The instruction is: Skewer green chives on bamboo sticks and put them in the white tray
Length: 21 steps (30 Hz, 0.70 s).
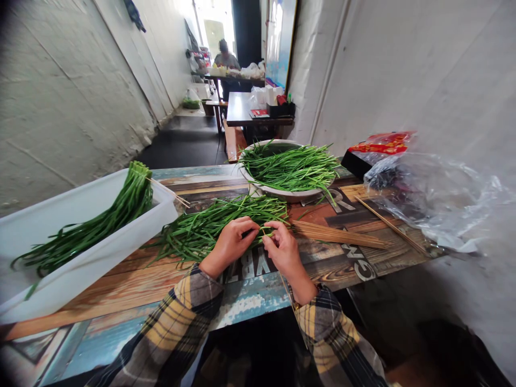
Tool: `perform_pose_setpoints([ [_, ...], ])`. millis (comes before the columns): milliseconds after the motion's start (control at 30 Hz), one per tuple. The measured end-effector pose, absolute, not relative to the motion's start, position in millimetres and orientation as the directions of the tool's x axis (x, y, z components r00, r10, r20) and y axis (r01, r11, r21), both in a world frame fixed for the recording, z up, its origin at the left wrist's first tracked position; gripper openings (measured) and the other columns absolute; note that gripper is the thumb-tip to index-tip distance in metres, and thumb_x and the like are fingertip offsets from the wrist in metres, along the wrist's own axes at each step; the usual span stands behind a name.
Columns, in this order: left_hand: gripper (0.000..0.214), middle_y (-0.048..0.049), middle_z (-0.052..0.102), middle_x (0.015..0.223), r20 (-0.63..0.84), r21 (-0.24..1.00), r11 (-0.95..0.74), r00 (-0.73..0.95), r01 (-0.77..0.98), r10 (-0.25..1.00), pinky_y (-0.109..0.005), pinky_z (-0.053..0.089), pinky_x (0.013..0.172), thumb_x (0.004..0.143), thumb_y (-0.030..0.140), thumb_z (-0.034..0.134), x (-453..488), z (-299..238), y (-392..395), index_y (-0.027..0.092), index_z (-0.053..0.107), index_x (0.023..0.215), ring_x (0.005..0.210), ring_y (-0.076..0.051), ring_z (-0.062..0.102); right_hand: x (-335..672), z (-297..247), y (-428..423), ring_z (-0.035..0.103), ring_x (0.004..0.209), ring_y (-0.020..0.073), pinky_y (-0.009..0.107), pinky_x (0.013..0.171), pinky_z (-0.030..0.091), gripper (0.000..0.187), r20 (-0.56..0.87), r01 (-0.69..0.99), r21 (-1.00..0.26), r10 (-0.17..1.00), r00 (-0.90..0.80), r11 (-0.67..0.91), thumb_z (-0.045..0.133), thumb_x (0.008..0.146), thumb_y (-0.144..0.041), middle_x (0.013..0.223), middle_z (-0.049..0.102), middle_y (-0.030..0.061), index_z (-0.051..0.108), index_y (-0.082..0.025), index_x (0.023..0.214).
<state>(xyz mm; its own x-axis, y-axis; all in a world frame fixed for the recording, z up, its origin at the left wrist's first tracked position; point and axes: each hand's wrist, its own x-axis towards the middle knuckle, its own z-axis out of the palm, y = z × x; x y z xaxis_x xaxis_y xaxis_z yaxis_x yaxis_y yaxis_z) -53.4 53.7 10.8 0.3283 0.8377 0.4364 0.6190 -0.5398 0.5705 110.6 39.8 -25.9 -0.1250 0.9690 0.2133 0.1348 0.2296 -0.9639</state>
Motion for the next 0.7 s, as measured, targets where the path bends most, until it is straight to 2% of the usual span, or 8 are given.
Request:
perform_pose_setpoints([
  [233, 0.017, -0.0021, 0.063, 0.077, 0.420, 0.567, -0.555, 0.365, 0.609, 0.831, -0.024, 0.040, 0.066, 0.084, 0.011, 0.053, -55, 10, 53, 0.016, 0.068, 0.085, 0.071, -0.013, 0.057, 111, -32, 41, 0.050, 0.043, 0.0079, 0.019, 0.042, 0.039, 0.024, 0.207, 0.099, -0.971, 0.971, -0.117, 0.219, 0.056, 0.084, -0.029, 0.060, 0.053, -0.0073, 0.052, -0.022, 0.107],
  [400, 0.018, -0.0013, 0.064, 0.079, 0.374, 0.551, -0.569, 0.428, 0.611, 0.823, -0.025, 0.040, 0.070, 0.084, 0.012, 0.053, -52, 13, 50, 0.019, 0.069, 0.083, 0.076, -0.014, 0.059, 111, -36, 45, 0.051, 0.044, 0.0084, 0.019, 0.041, 0.040, 0.018, 0.193, 0.080, -0.977, 0.979, -0.073, 0.198, 0.059, 0.083, -0.033, 0.061, 0.055, -0.0063, 0.052, -0.021, 0.094],
  [533, 0.019, -0.0031, 0.067, 0.084, 0.370, 0.621, -0.545, 0.402, 0.563, 0.837, -0.026, 0.044, 0.073, 0.087, 0.014, 0.051, -51, 13, 50, 0.017, 0.069, 0.091, 0.080, -0.015, 0.061, 111, -30, 43, 0.052, 0.045, 0.0082, 0.019, 0.042, 0.040, 0.022, 0.187, 0.036, -0.981, 0.981, -0.054, 0.189, 0.061, 0.083, -0.037, 0.063, 0.056, -0.0057, 0.052, -0.021, 0.095],
  [633, 0.018, -0.0047, 0.070, 0.095, 0.359, 0.662, -0.524, 0.388, 0.536, 0.849, -0.027, 0.046, 0.078, 0.086, 0.019, 0.055, -51, 12, 50, 0.017, 0.067, 0.100, 0.087, -0.017, 0.063, 111, -22, 41, 0.054, 0.047, 0.0086, 0.019, 0.043, 0.041, 0.025, 0.175, -0.021, -0.985, 0.981, -0.077, 0.174, 0.054, 0.088, -0.042, 0.065, 0.057, -0.0041, 0.054, -0.020, 0.099],
  [700, 0.016, -0.0046, 0.070, 0.094, 0.349, 0.672, -0.514, 0.385, 0.532, 0.855, -0.028, 0.046, 0.078, 0.085, 0.019, 0.057, -51, 11, 50, 0.017, 0.067, 0.097, 0.087, -0.017, 0.063, 111, -19, 40, 0.054, 0.048, 0.0090, 0.019, 0.042, 0.040, 0.030, 0.170, -0.039, -0.985, 0.981, -0.096, 0.167, 0.048, 0.091, -0.046, 0.065, 0.057, -0.0029, 0.056, -0.019, 0.100],
])
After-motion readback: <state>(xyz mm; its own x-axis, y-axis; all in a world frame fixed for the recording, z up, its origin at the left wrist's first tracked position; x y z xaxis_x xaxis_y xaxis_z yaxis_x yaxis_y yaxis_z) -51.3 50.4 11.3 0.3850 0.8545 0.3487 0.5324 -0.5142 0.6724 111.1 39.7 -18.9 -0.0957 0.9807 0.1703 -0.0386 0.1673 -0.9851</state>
